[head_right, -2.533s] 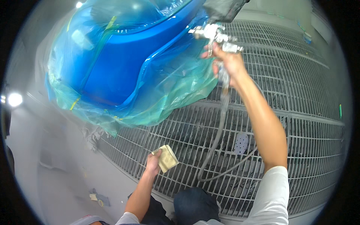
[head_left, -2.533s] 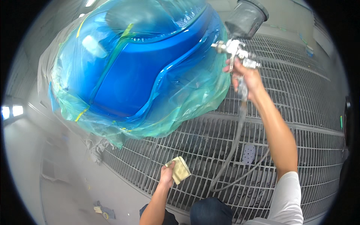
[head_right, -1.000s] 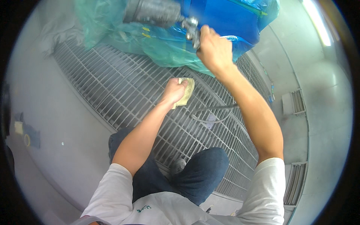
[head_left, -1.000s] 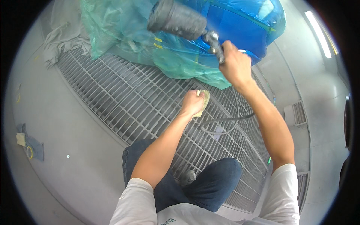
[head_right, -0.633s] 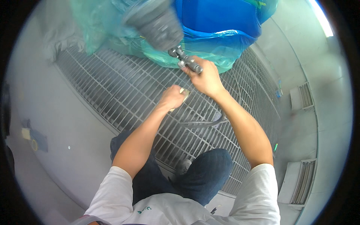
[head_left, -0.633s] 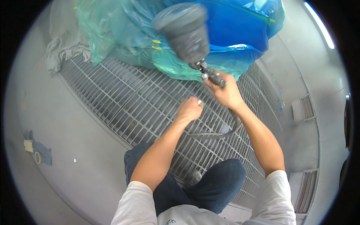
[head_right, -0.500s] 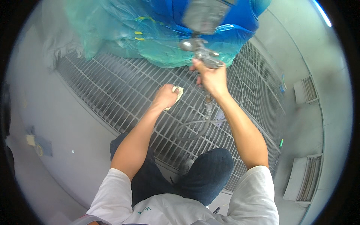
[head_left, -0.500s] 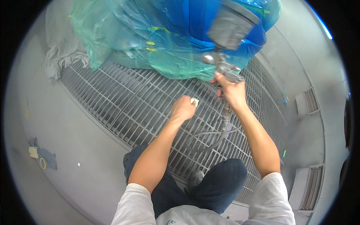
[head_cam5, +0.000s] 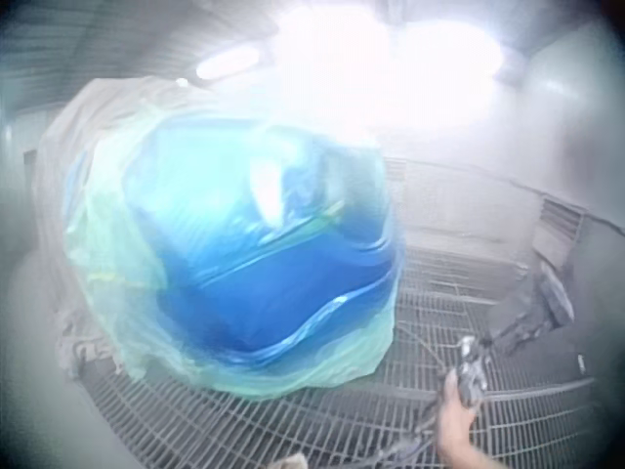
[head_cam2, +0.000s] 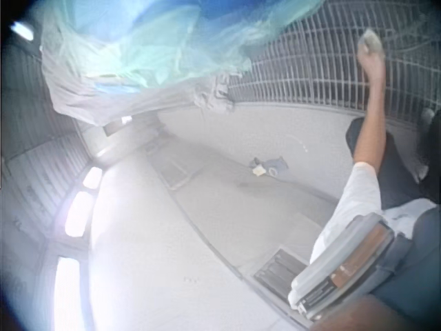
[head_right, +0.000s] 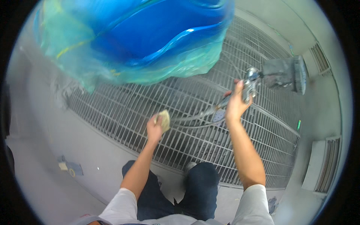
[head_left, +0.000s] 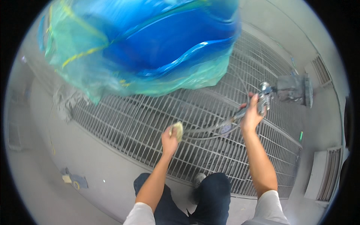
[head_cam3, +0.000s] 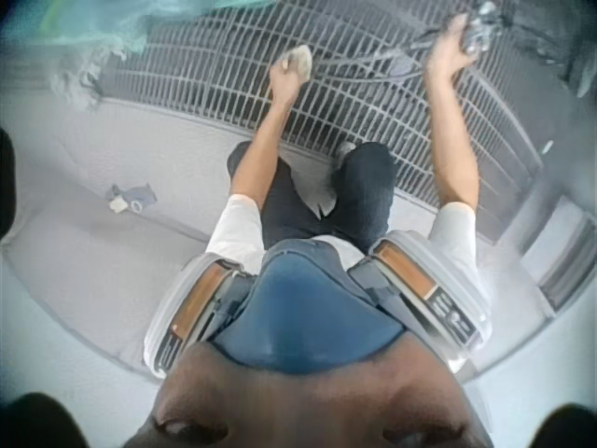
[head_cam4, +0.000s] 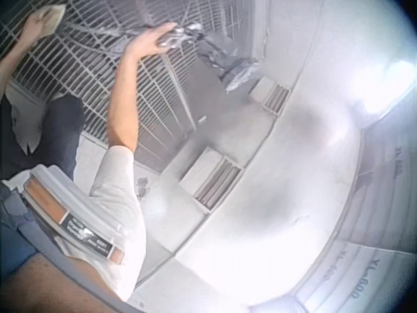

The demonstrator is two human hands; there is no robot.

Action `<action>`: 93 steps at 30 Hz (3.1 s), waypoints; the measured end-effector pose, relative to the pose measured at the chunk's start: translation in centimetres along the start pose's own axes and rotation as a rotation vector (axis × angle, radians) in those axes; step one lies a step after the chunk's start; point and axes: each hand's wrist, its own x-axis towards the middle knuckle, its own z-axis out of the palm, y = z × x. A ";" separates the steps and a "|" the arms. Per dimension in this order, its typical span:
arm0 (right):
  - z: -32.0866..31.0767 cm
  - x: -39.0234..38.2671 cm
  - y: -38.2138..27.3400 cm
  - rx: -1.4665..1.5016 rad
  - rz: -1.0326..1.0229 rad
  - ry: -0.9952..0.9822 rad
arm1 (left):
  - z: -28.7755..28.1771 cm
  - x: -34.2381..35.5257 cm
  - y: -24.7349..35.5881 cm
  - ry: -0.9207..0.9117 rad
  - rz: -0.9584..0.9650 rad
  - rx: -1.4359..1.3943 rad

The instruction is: The person uses a spray gun to apply blue paint to a car part that is partially masked with plastic sheeting. They hold a cloth in the other hand and move around the part to cover different areas. The person then walks to a workbench and refills the spray gun from a paint can.

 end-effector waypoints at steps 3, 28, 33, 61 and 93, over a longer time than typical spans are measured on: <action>-1.1 1.0 -5.6 -0.030 0.177 -0.042 | 3.6 -3.3 3.6 0.015 -0.100 -0.091; 10.1 44.1 -29.0 -0.633 0.520 -0.731 | 41.0 -9.0 30.7 -0.731 -0.241 0.435; 12.6 51.3 -24.4 -0.867 0.303 -0.713 | 40.7 -3.7 24.5 -0.465 -0.354 0.711; 23.4 94.0 0.6 -0.442 0.583 -0.991 | 68.3 26.7 42.9 0.266 -0.444 0.730; 28.8 111.8 3.5 -0.317 0.774 -1.626 | 92.4 30.2 51.7 0.554 -0.507 0.572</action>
